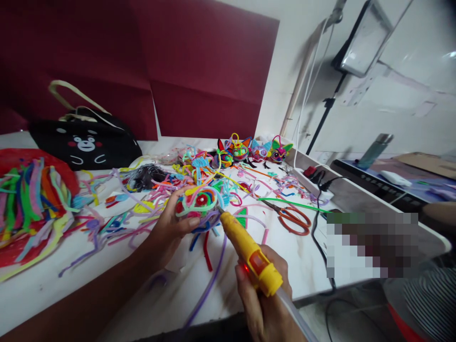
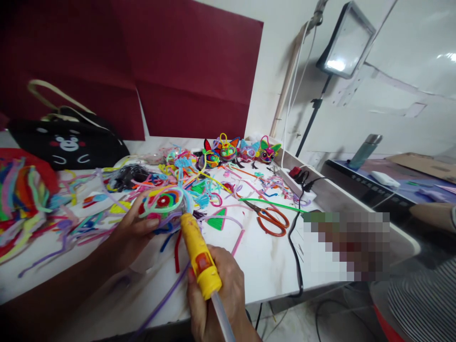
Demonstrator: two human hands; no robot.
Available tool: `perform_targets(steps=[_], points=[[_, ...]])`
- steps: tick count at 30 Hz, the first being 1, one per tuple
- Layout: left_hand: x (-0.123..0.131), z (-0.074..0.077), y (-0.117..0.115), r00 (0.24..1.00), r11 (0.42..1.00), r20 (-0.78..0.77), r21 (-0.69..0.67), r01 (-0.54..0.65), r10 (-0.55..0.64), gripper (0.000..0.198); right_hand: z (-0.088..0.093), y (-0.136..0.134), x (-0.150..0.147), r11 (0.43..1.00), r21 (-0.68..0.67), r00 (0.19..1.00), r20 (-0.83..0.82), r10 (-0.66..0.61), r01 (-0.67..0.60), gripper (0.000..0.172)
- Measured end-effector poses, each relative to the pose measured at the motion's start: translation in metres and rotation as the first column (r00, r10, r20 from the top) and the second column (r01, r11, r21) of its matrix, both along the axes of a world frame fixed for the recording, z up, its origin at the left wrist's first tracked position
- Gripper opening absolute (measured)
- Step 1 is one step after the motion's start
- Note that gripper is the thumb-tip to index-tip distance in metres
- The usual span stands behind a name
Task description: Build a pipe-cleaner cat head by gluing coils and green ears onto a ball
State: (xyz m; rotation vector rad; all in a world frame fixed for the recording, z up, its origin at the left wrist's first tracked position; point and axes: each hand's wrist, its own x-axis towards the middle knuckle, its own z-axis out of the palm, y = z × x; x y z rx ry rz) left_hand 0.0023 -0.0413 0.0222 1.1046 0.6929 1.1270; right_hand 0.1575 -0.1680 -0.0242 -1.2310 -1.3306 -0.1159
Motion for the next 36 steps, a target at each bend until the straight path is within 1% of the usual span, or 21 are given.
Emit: perform_targets(steps=[8,11,15,18,20,23,26,28,33,36], points=[[0.000,0.000,-0.001,1.000,1.000,0.007,-0.015,0.016,-0.016,0.096,-0.001,-0.001,0.002,1.000,-0.021,1.000,-0.008,0.010,-0.010,0.028],[0.000,0.000,-0.001,1.000,1.000,0.011,-0.010,0.016,-0.016,0.094,0.000,-0.003,0.001,0.999,-0.033,1.000,-0.022,0.015,-0.016,0.024],[0.000,-0.001,-0.001,1.000,1.000,-0.003,-0.010,0.003,-0.003,0.085,0.002,-0.005,-0.003,0.999,-0.047,0.999,-0.040,-0.003,0.001,0.023],[0.000,-0.001,-0.001,1.000,1.000,-0.008,-0.009,-0.014,0.014,0.080,0.003,-0.005,-0.006,1.000,-0.020,1.000,-0.027,-0.008,0.007,0.023],[0.001,-0.001,-0.002,1.000,1.000,-0.006,-0.005,-0.021,0.021,0.078,0.003,-0.004,-0.007,1.000,0.011,1.000,0.003,-0.003,0.003,0.020],[0.001,-0.001,-0.002,1.000,1.000,-0.005,-0.001,-0.011,0.011,0.078,0.003,-0.001,-0.010,0.998,0.059,0.999,0.033,0.009,-0.011,0.017],[0.001,0.000,-0.002,1.000,1.000,-0.005,-0.005,-0.003,0.003,0.079,0.002,0.001,-0.013,0.995,0.093,0.999,0.032,-0.024,0.021,0.018],[0.002,0.001,-0.003,1.000,1.000,-0.004,0.000,-0.011,0.011,0.079,0.002,0.001,-0.015,0.994,0.101,0.999,0.026,-0.041,0.038,0.018],[0.004,0.004,-0.007,1.000,1.000,-0.008,0.003,-0.018,0.018,0.079,0.003,0.002,-0.017,0.996,0.084,1.000,0.014,-0.012,0.011,0.022],[0.003,0.004,-0.007,1.000,1.000,-0.007,0.006,-0.014,0.014,0.078,0.003,0.003,-0.018,0.995,0.097,1.000,0.012,-0.026,0.025,0.021]])
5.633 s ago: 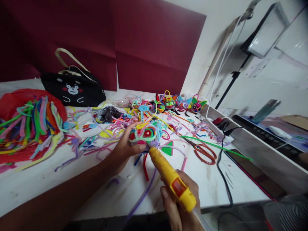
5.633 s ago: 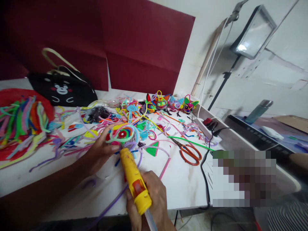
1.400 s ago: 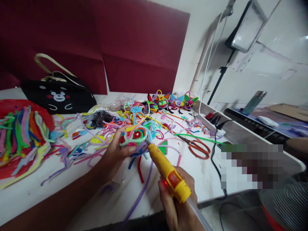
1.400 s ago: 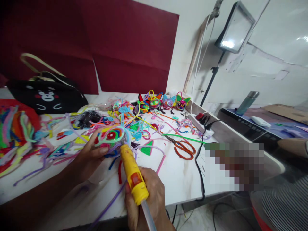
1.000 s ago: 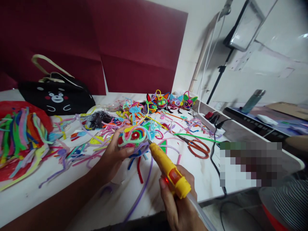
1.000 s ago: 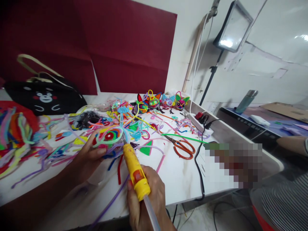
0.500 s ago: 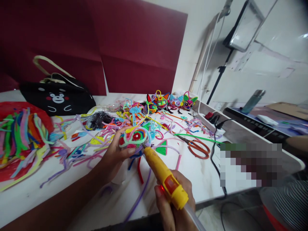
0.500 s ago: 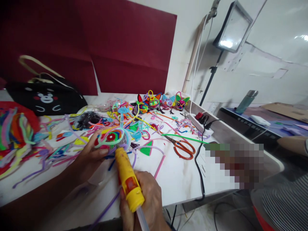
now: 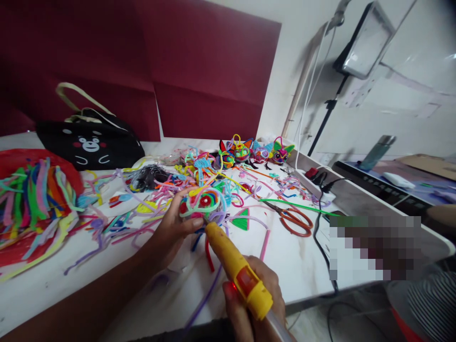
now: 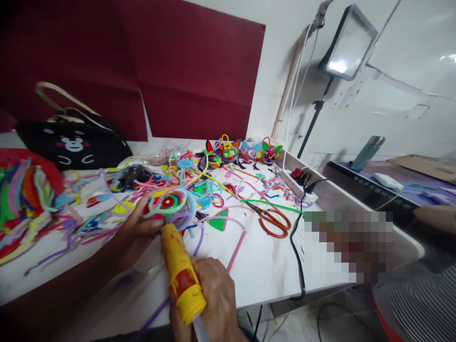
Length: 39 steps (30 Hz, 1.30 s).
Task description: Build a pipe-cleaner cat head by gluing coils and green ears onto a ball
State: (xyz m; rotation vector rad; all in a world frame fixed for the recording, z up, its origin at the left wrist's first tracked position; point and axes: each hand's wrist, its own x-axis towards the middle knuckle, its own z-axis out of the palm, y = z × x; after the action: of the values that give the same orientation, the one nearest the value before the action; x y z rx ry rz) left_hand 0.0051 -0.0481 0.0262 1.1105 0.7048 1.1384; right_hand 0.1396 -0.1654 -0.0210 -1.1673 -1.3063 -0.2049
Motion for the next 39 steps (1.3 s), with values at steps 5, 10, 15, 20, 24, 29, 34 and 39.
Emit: perform_targets(steps=[5,10,15,20,24,29,34,39], points=[[-0.001,-0.002,0.001,1.000,1.000,0.010,0.005,0.000,0.000,0.077,0.000,0.000,0.000,1.000,0.021,1.000,-0.002,-0.008,0.008,0.019],[0.001,-0.002,0.001,0.999,1.000,0.034,0.009,-0.002,0.002,0.078,0.001,-0.002,0.002,1.000,-0.027,1.000,-0.028,-0.009,0.008,0.017],[0.001,-0.001,0.000,0.999,1.000,0.046,0.006,-0.009,0.009,0.077,0.001,-0.004,0.005,0.999,-0.050,1.000,-0.017,-0.015,0.014,0.017],[0.000,-0.003,0.001,0.999,1.000,0.042,0.003,-0.020,0.020,0.078,-0.001,-0.008,0.008,0.995,-0.096,0.999,-0.026,-0.028,0.025,0.018],[-0.001,-0.002,0.001,1.000,1.000,0.023,-0.012,-0.009,0.009,0.081,-0.003,-0.009,0.013,0.990,-0.141,0.999,-0.035,-0.010,0.005,0.022],[-0.001,0.000,0.001,1.000,1.000,0.011,-0.016,0.001,-0.001,0.082,-0.007,-0.008,0.018,0.992,-0.126,0.999,-0.027,0.024,-0.028,0.026],[-0.001,-0.001,0.001,1.000,1.000,0.010,-0.012,0.002,-0.002,0.082,-0.007,-0.007,0.019,0.989,-0.149,0.999,-0.036,0.003,-0.008,0.030],[-0.003,-0.004,0.004,1.000,1.000,0.013,0.010,0.020,-0.020,0.082,-0.004,-0.009,0.019,0.987,-0.162,1.000,-0.025,0.010,-0.014,0.026]])
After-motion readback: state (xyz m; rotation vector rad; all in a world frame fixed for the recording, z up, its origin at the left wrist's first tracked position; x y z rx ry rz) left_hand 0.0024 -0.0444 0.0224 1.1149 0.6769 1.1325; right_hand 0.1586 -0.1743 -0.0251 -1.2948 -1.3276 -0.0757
